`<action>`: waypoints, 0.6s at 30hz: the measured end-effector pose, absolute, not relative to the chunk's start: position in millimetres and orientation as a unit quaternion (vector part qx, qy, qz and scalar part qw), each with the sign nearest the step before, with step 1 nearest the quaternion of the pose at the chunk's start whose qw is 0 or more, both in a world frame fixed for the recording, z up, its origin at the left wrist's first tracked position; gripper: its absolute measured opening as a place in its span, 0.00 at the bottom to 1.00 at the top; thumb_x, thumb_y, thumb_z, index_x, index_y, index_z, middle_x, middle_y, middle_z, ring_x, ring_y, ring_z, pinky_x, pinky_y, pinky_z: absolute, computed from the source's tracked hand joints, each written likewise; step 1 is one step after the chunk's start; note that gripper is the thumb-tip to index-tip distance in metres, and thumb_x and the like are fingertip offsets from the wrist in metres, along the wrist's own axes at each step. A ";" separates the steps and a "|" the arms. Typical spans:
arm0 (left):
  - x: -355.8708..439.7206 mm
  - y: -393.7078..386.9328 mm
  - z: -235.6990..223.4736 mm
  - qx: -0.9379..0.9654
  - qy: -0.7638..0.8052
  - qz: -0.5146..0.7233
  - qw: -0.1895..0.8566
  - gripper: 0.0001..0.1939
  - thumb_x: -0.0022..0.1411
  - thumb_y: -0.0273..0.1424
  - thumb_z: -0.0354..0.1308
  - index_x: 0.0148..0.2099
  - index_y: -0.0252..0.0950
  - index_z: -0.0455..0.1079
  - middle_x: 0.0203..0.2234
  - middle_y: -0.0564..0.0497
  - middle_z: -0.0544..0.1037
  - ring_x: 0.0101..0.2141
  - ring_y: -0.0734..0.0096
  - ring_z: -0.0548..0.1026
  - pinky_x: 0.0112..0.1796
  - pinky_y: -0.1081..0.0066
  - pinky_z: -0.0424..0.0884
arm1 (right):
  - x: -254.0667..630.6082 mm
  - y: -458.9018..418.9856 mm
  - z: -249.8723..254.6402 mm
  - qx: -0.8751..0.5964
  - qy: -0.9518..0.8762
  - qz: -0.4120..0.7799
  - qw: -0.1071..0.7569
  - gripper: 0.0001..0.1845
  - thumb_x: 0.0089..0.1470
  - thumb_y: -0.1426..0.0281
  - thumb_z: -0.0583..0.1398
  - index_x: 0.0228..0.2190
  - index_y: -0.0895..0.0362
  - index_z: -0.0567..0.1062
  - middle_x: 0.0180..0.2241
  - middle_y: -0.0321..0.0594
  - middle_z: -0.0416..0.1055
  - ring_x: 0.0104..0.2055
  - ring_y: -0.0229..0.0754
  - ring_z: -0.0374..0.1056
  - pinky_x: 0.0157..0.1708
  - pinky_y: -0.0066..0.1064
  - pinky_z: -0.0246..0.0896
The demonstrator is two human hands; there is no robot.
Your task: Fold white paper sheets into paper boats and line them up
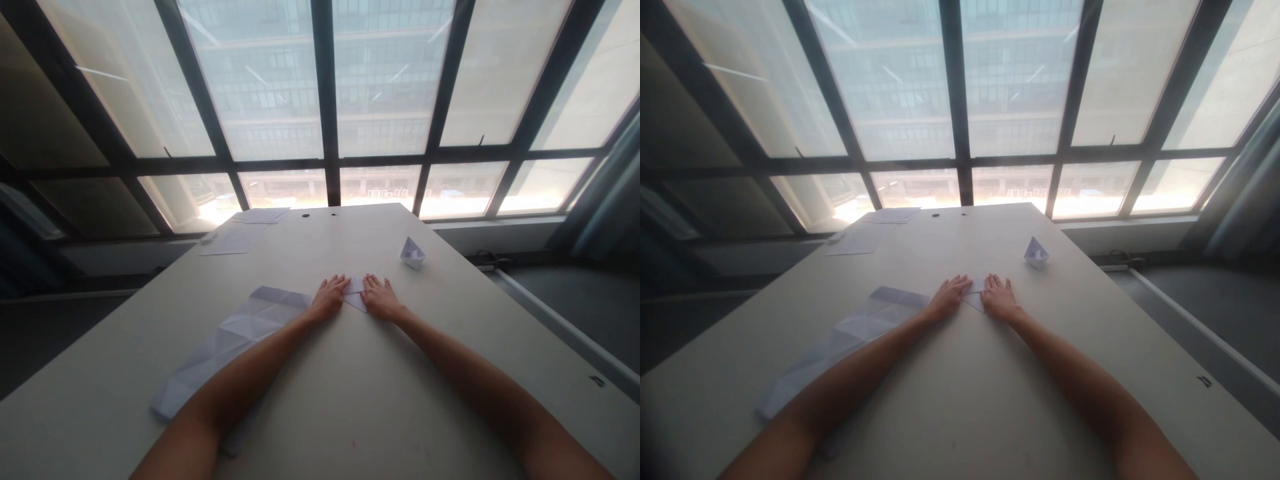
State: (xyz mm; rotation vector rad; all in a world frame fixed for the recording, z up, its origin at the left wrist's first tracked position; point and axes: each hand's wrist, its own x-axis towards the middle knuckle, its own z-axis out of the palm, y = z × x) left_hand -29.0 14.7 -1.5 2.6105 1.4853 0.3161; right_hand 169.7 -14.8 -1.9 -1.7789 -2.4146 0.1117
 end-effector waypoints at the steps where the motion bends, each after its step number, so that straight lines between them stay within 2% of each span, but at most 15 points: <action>1: -29.0 14.5 -0.6 0.867 0.483 0.109 0.064 0.27 0.70 0.26 0.40 0.68 0.44 0.60 0.68 0.50 0.58 0.68 0.60 0.53 0.64 0.49 0.49 | 170.1 -14.2 -2.7 -0.596 -0.799 0.037 0.069 0.33 0.67 0.63 0.41 0.67 0.67 0.52 0.70 0.57 0.44 0.72 0.55 0.39 0.66 0.60 0.31; 3: -28.9 13.3 1.4 0.881 0.455 0.114 0.068 0.23 0.72 0.31 0.41 0.66 0.46 0.62 0.67 0.51 0.60 0.67 0.61 0.54 0.64 0.49 0.49 | 171.1 -12.9 -4.6 -0.605 -0.792 0.036 0.071 0.33 0.67 0.63 0.41 0.67 0.68 0.51 0.70 0.58 0.44 0.72 0.56 0.39 0.66 0.60 0.32; 5: -28.5 11.5 3.3 0.895 0.427 0.109 0.070 0.23 0.73 0.37 0.43 0.66 0.46 0.61 0.67 0.50 0.60 0.67 0.62 0.54 0.65 0.49 0.48 | 172.2 -11.5 -6.8 -0.609 -0.788 0.037 0.078 0.34 0.67 0.64 0.41 0.67 0.69 0.51 0.70 0.59 0.44 0.72 0.56 0.39 0.66 0.59 0.33; 9: -27.9 8.3 5.3 0.903 0.413 0.091 0.069 0.29 0.72 0.46 0.44 0.70 0.43 0.54 0.69 0.47 0.56 0.69 0.59 0.50 0.65 0.48 0.46 | 173.9 -7.4 -12.1 -0.607 -0.787 0.042 0.103 0.34 0.67 0.63 0.42 0.67 0.69 0.52 0.69 0.59 0.44 0.72 0.55 0.39 0.66 0.57 0.34; 14: -27.5 7.9 5.6 0.899 0.423 0.094 0.071 0.34 0.70 0.51 0.46 0.72 0.42 0.52 0.69 0.46 0.56 0.69 0.58 0.50 0.65 0.51 0.45 | 180.6 -1.0 -11.9 -0.566 -0.812 0.072 0.118 0.34 0.66 0.61 0.46 0.68 0.63 0.52 0.70 0.54 0.45 0.72 0.52 0.39 0.67 0.54 0.33; 18: -27.1 9.6 5.5 0.894 0.429 0.098 0.081 0.35 0.69 0.53 0.45 0.72 0.44 0.52 0.69 0.47 0.56 0.68 0.57 0.51 0.65 0.51 0.46 | 196.9 1.7 -2.5 -0.494 -0.854 0.110 0.118 0.37 0.65 0.55 0.50 0.68 0.58 0.52 0.70 0.51 0.45 0.72 0.49 0.39 0.68 0.50 0.32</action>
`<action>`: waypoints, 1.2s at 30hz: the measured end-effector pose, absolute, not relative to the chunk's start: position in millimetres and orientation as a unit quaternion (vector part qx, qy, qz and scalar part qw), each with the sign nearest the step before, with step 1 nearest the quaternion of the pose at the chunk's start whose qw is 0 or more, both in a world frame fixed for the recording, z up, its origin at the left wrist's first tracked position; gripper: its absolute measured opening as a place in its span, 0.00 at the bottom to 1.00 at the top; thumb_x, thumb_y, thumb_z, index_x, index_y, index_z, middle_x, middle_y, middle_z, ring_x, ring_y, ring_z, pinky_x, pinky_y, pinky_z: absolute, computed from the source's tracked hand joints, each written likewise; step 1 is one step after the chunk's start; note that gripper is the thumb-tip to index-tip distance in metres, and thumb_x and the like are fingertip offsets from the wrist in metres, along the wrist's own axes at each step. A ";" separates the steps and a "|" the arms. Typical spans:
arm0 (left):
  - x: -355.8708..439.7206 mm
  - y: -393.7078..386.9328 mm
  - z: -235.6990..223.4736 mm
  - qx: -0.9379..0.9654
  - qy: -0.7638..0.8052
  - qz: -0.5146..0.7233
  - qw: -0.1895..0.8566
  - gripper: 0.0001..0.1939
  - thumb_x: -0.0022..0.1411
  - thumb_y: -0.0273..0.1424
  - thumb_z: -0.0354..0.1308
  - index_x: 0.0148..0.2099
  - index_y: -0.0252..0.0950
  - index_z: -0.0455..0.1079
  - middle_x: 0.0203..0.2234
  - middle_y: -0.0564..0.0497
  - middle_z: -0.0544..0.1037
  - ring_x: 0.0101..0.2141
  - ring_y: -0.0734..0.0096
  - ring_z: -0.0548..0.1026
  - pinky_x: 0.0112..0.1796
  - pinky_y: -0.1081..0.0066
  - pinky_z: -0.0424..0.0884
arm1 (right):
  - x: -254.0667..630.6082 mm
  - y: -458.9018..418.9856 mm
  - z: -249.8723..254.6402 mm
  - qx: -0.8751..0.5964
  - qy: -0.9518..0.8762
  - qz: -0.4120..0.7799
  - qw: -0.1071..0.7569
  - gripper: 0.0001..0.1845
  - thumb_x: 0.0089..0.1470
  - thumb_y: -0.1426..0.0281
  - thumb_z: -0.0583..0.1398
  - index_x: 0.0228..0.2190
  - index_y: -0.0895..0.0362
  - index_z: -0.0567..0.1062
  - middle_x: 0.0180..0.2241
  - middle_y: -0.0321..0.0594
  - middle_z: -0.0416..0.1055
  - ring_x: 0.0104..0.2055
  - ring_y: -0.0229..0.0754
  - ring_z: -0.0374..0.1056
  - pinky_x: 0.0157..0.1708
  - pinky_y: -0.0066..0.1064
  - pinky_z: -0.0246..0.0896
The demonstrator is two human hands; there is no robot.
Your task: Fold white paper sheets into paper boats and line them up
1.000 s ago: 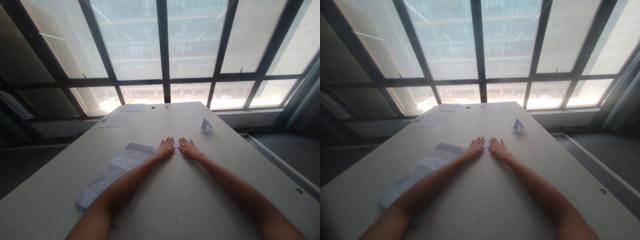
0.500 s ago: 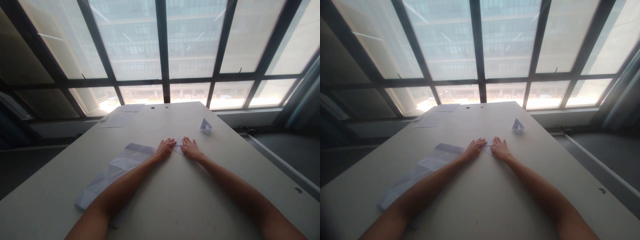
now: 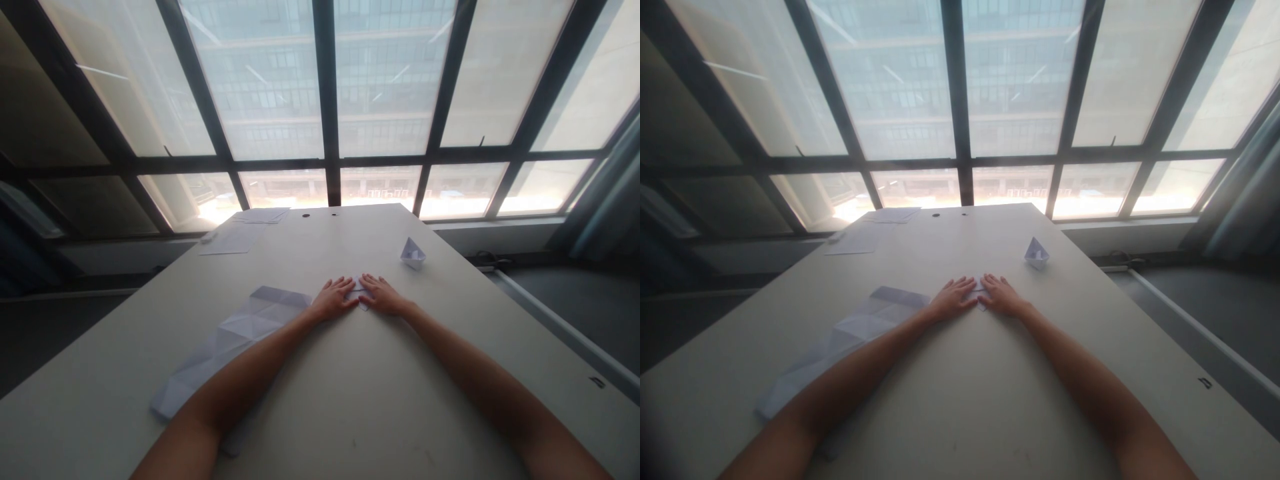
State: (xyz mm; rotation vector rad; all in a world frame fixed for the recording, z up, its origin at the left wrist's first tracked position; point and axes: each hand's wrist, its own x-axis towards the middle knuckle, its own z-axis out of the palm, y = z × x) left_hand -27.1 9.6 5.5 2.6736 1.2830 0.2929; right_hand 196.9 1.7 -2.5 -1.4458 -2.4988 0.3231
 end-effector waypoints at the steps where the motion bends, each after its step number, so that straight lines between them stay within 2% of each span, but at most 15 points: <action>1: -27.1 10.3 5.3 0.893 0.431 0.097 0.084 0.35 0.69 0.53 0.46 0.71 0.44 0.52 0.69 0.47 0.56 0.68 0.57 0.51 0.65 0.51 0.47 | 201.7 2.4 0.1 -0.473 -0.864 0.123 0.119 0.39 0.64 0.53 0.52 0.68 0.58 0.52 0.70 0.51 0.44 0.72 0.49 0.38 0.68 0.48 0.31; 7: -27.3 15.1 3.4 0.887 0.438 0.099 0.105 0.37 0.66 0.52 0.51 0.71 0.42 0.52 0.68 0.46 0.58 0.68 0.56 0.52 0.65 0.51 0.47 | 217.1 8.5 7.6 -0.435 -0.875 0.192 0.093 0.54 0.54 0.44 0.60 0.69 0.60 0.48 0.71 0.54 0.41 0.73 0.52 0.35 0.69 0.50 0.26; 14: -25.8 14.2 5.8 0.889 0.433 0.114 0.094 0.36 0.66 0.50 0.55 0.70 0.41 0.55 0.65 0.44 0.63 0.66 0.53 0.57 0.64 0.52 0.51 | 214.3 7.6 9.6 -0.450 -0.865 0.192 0.113 0.54 0.51 0.46 0.63 0.69 0.57 0.51 0.70 0.53 0.46 0.72 0.54 0.40 0.68 0.52 0.29; 18: -24.6 11.6 11.3 0.885 0.435 0.141 0.088 0.33 0.63 0.46 0.59 0.66 0.40 0.63 0.59 0.43 0.72 0.61 0.53 0.65 0.61 0.57 0.58 | 212.6 4.8 12.8 -0.460 -0.860 0.172 0.140 0.50 0.50 0.49 0.65 0.67 0.56 0.57 0.67 0.52 0.54 0.70 0.55 0.48 0.67 0.51 0.37; 21: -24.9 11.3 13.1 0.881 0.429 0.178 0.093 0.27 0.62 0.43 0.62 0.62 0.43 0.70 0.52 0.46 0.77 0.55 0.57 0.73 0.57 0.64 0.64 | 210.7 3.4 13.5 -0.461 -0.857 0.155 0.172 0.44 0.49 0.53 0.67 0.64 0.52 0.63 0.64 0.47 0.62 0.66 0.55 0.57 0.66 0.47 0.45; 27: -27.5 13.5 10.7 0.854 0.454 0.224 0.121 0.15 0.64 0.38 0.62 0.52 0.45 0.78 0.47 0.51 0.81 0.48 0.61 0.77 0.50 0.69 0.69 | 205.4 4.1 6.1 -0.492 -0.829 0.138 0.228 0.29 0.54 0.59 0.65 0.57 0.50 0.74 0.57 0.39 0.72 0.58 0.53 0.68 0.58 0.40 0.61; 32: -27.1 11.2 13.1 0.848 0.448 0.242 0.143 0.12 0.67 0.39 0.59 0.47 0.45 0.81 0.42 0.51 0.83 0.44 0.61 0.80 0.45 0.69 0.72 | 200.4 4.8 0.2 -0.517 -0.817 0.107 0.230 0.20 0.60 0.59 0.60 0.52 0.47 0.78 0.51 0.38 0.77 0.53 0.52 0.72 0.60 0.42 0.57; 36: -26.2 9.6 15.2 0.836 0.455 0.280 0.130 0.12 0.69 0.38 0.56 0.47 0.46 0.80 0.43 0.51 0.83 0.44 0.62 0.79 0.48 0.66 0.72 | 198.6 2.5 2.5 -0.510 -0.824 0.065 0.240 0.17 0.65 0.58 0.55 0.48 0.45 0.79 0.46 0.37 0.80 0.49 0.46 0.75 0.63 0.42 0.51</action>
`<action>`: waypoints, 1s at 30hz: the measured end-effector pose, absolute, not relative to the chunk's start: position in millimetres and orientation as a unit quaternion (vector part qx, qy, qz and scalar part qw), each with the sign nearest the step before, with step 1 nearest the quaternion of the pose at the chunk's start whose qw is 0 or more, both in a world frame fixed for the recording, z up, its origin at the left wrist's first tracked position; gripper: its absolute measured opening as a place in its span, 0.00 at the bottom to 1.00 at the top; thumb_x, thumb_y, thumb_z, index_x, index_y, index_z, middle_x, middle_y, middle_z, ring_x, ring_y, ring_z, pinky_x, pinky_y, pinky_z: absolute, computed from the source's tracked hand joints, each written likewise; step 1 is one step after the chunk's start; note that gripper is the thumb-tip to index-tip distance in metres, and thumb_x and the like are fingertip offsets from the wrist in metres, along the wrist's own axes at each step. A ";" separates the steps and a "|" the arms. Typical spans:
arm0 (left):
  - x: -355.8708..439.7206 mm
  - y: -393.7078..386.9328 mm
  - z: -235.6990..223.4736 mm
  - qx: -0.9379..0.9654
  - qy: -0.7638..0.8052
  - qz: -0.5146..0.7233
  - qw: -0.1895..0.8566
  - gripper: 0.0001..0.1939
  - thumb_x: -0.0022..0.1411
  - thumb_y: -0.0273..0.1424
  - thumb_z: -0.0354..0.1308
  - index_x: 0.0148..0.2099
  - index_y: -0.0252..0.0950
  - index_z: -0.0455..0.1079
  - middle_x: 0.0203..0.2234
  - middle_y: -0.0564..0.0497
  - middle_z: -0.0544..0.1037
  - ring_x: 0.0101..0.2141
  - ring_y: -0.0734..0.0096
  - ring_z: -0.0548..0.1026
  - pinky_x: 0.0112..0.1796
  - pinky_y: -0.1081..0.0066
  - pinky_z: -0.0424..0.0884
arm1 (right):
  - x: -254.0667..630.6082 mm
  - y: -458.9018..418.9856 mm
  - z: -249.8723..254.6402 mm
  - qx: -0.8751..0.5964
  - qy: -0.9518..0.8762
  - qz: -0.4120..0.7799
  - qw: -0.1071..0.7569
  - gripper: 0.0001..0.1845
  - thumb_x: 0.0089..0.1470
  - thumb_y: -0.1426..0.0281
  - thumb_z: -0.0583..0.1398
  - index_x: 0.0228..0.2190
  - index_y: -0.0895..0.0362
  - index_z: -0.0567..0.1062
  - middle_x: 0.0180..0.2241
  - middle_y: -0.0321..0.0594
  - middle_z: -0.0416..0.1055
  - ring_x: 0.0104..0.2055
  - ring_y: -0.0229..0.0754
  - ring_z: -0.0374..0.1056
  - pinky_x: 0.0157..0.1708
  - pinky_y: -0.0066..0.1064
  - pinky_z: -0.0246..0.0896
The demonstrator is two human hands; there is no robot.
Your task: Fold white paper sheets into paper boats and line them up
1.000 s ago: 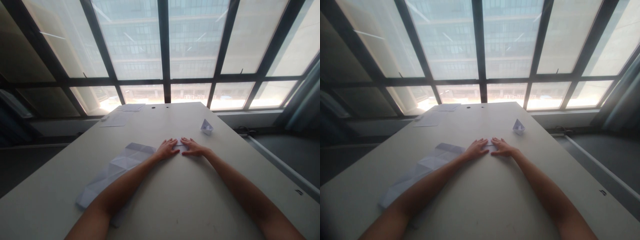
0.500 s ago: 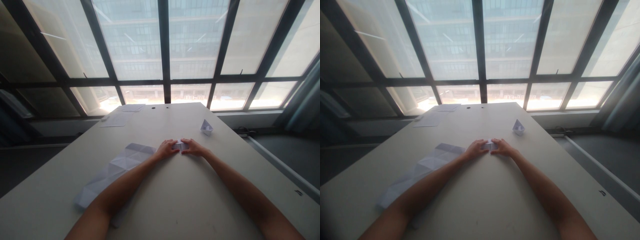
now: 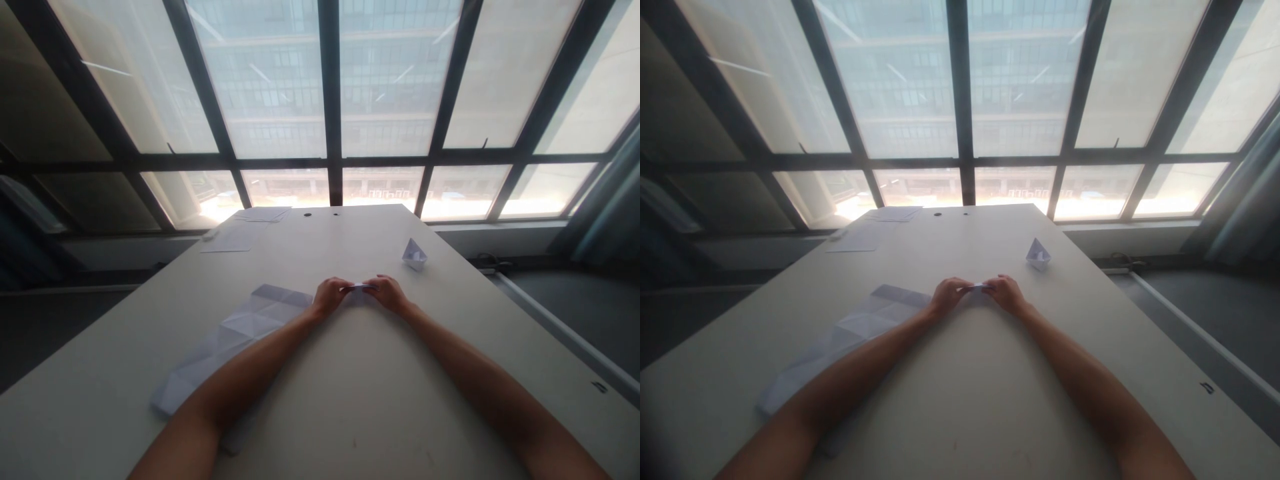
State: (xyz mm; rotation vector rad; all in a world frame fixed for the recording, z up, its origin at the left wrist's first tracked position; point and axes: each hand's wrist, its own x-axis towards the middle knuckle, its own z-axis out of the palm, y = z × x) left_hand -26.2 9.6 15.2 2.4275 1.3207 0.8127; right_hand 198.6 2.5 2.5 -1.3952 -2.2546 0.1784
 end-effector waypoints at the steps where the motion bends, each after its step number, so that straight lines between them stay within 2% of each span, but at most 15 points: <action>1: -26.2 9.3 15.6 0.833 0.450 0.297 0.123 0.11 0.70 0.37 0.57 0.48 0.46 0.80 0.43 0.51 0.83 0.45 0.63 0.79 0.49 0.65 0.72 | 198.4 1.8 3.6 -0.503 -0.826 0.055 0.248 0.17 0.66 0.58 0.54 0.48 0.45 0.79 0.46 0.37 0.80 0.48 0.45 0.75 0.63 0.41 0.51; 6: -27.3 6.5 18.0 0.824 0.413 0.374 0.097 0.13 0.71 0.38 0.55 0.50 0.45 0.79 0.46 0.50 0.82 0.46 0.65 0.78 0.50 0.63 0.72 | 197.1 -1.6 9.7 -0.480 -0.827 0.023 0.290 0.21 0.69 0.61 0.48 0.52 0.49 0.77 0.48 0.41 0.79 0.50 0.43 0.74 0.63 0.42 0.51; 10: -28.0 7.6 17.1 0.823 0.403 0.394 0.076 0.14 0.72 0.37 0.53 0.52 0.45 0.78 0.49 0.50 0.80 0.48 0.65 0.77 0.52 0.62 0.71 | 195.0 -4.6 14.3 -0.470 -0.836 0.023 0.283 0.24 0.69 0.69 0.45 0.58 0.51 0.72 0.55 0.42 0.74 0.57 0.44 0.69 0.64 0.44 0.51; 14: -27.5 13.8 11.5 0.843 0.429 0.319 0.057 0.15 0.71 0.29 0.51 0.53 0.44 0.77 0.52 0.51 0.78 0.53 0.66 0.74 0.57 0.61 0.67 | 194.7 -4.7 11.1 -0.468 -0.854 0.032 0.225 0.31 0.62 0.78 0.45 0.62 0.51 0.66 0.63 0.39 0.64 0.65 0.43 0.59 0.66 0.45 0.48; 18: -26.5 15.2 6.9 0.885 0.421 0.192 0.053 0.22 0.66 0.27 0.53 0.61 0.40 0.71 0.60 0.48 0.70 0.62 0.64 0.66 0.63 0.61 0.59 | 197.8 -1.7 2.4 -0.454 -0.873 0.062 0.163 0.36 0.56 0.81 0.46 0.65 0.55 0.61 0.66 0.42 0.57 0.69 0.41 0.51 0.67 0.42 0.45; 21: -26.1 11.8 5.7 0.902 0.405 0.136 0.056 0.28 0.69 0.36 0.52 0.69 0.39 0.59 0.66 0.46 0.62 0.66 0.60 0.57 0.65 0.57 0.52 | 199.2 -1.5 -0.3 -0.450 -0.878 0.082 0.139 0.35 0.60 0.77 0.47 0.67 0.54 0.56 0.69 0.42 0.51 0.71 0.42 0.45 0.68 0.45 0.41; 24: -26.2 9.3 5.0 0.909 0.402 0.096 0.057 0.33 0.72 0.47 0.45 0.72 0.39 0.49 0.69 0.44 0.53 0.69 0.59 0.49 0.65 0.53 0.47 | 195.6 -4.5 -0.3 -0.447 -0.883 0.086 0.115 0.33 0.66 0.63 0.47 0.69 0.55 0.50 0.70 0.44 0.45 0.72 0.45 0.39 0.68 0.50 0.34; 26: -26.4 9.1 4.6 0.915 0.394 0.075 0.050 0.34 0.73 0.50 0.39 0.73 0.39 0.46 0.70 0.44 0.50 0.69 0.59 0.46 0.65 0.52 0.45 | 189.9 -7.5 -0.7 -0.475 -0.871 0.083 0.096 0.34 0.68 0.56 0.43 0.69 0.56 0.48 0.71 0.46 0.42 0.73 0.47 0.36 0.68 0.54 0.29; 30: -27.3 9.9 5.2 0.923 0.379 0.044 0.045 0.35 0.73 0.52 0.34 0.74 0.39 0.42 0.71 0.42 0.46 0.70 0.59 0.44 0.65 0.51 0.42 | 176.1 -12.2 -3.2 -0.572 -0.812 0.086 0.080 0.36 0.69 0.53 0.36 0.69 0.60 0.47 0.71 0.48 0.38 0.73 0.50 0.32 0.67 0.59 0.25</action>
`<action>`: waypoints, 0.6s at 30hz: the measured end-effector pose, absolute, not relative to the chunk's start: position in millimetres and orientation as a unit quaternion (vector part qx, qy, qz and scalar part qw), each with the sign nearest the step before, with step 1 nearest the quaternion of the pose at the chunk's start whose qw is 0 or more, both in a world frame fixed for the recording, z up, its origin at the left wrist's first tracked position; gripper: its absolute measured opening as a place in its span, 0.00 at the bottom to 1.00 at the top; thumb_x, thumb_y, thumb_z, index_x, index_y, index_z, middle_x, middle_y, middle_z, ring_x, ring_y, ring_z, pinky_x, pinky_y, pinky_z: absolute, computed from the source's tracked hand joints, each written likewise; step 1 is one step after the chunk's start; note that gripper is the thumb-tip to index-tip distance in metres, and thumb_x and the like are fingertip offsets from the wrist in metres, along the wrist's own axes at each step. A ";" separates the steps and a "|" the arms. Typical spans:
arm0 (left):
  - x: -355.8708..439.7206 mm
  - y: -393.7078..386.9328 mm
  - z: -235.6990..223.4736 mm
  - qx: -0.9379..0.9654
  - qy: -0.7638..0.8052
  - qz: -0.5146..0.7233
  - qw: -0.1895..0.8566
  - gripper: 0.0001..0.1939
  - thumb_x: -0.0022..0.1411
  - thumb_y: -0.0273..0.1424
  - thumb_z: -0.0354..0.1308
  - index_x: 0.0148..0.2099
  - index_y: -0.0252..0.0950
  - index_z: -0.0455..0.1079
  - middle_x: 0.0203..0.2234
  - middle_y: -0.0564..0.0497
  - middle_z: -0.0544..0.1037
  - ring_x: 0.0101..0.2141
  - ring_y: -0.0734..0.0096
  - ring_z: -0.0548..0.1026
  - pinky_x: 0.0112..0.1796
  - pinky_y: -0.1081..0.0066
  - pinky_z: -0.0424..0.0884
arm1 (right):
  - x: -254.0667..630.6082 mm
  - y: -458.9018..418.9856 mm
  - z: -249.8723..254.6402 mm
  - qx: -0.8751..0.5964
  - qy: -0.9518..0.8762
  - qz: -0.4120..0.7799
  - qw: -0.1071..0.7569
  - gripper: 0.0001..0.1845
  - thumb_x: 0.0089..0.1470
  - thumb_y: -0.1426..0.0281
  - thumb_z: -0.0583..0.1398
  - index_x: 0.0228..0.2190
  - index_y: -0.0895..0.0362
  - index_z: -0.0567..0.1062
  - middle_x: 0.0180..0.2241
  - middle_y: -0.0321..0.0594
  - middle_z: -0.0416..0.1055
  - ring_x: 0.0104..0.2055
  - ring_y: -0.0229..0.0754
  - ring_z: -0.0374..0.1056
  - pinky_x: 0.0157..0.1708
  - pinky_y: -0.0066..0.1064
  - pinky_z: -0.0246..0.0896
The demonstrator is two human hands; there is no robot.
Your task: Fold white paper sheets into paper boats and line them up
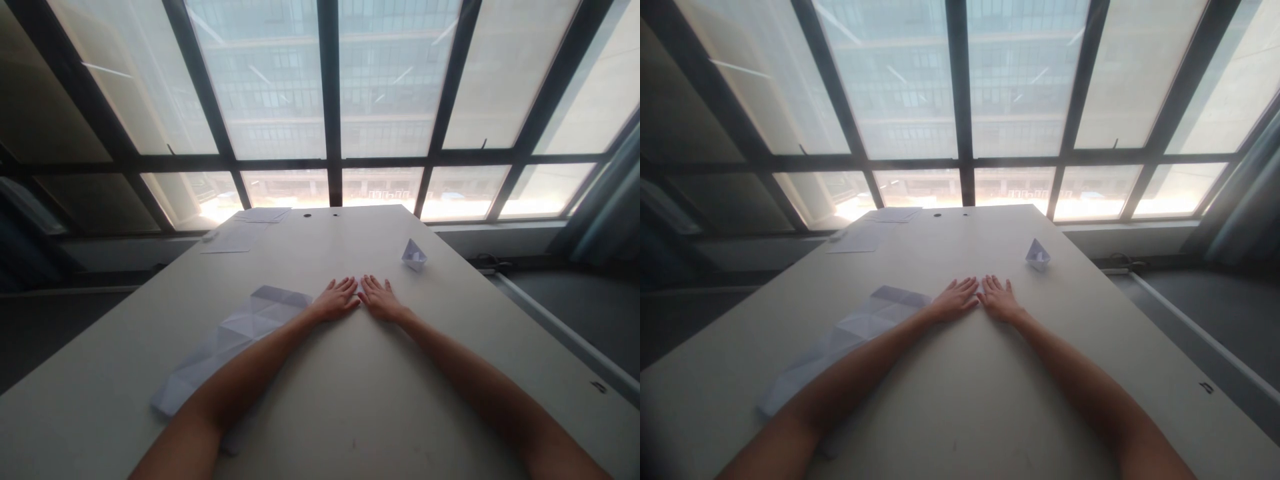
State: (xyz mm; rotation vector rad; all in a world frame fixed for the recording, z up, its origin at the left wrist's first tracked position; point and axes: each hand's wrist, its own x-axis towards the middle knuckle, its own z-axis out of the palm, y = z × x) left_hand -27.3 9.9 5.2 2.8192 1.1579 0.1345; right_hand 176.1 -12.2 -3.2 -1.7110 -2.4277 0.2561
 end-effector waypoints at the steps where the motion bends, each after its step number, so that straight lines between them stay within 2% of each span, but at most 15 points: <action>1: -27.6 10.0 5.8 0.924 0.377 0.041 0.046 0.35 0.73 0.52 0.33 0.74 0.40 0.42 0.71 0.43 0.46 0.70 0.58 0.44 0.65 0.50 0.42 | 173.4 -12.8 -3.7 -0.591 -0.797 0.087 0.085 0.36 0.69 0.54 0.35 0.69 0.61 0.47 0.71 0.49 0.38 0.73 0.50 0.32 0.67 0.59 0.25; 6: -28.1 8.3 10.7 0.930 0.363 0.025 0.050 0.32 0.72 0.54 0.34 0.72 0.50 0.47 0.72 0.46 0.42 0.70 0.53 0.43 0.64 0.45 0.42 | 168.6 -12.6 -3.7 -0.654 -0.746 0.084 0.094 0.34 0.69 0.59 0.36 0.69 0.61 0.51 0.71 0.50 0.40 0.73 0.53 0.33 0.66 0.60 0.25; 11: -27.2 5.2 14.9 0.932 0.357 0.025 0.057 0.31 0.73 0.51 0.34 0.73 0.50 0.45 0.72 0.50 0.43 0.70 0.51 0.39 0.63 0.40 0.40 | 170.2 -9.7 -4.7 -0.676 -0.726 0.086 0.090 0.32 0.68 0.60 0.39 0.69 0.56 0.50 0.71 0.51 0.39 0.73 0.55 0.33 0.65 0.63 0.26; 14: -27.1 3.9 16.1 0.932 0.355 0.024 0.063 0.30 0.74 0.50 0.33 0.73 0.49 0.46 0.72 0.52 0.44 0.70 0.51 0.40 0.63 0.40 0.40 | 174.3 -8.1 -6.0 -0.688 -0.715 0.085 0.089 0.32 0.67 0.66 0.42 0.69 0.54 0.48 0.71 0.52 0.39 0.73 0.55 0.33 0.64 0.64 0.28; 18: -27.5 3.4 16.2 0.932 0.357 0.021 0.061 0.30 0.74 0.50 0.33 0.73 0.48 0.47 0.72 0.52 0.44 0.70 0.50 0.41 0.63 0.40 0.41 | 182.4 -8.4 -7.8 -0.705 -0.699 0.080 0.094 0.37 0.60 0.75 0.46 0.70 0.54 0.47 0.71 0.56 0.39 0.72 0.57 0.34 0.64 0.65 0.31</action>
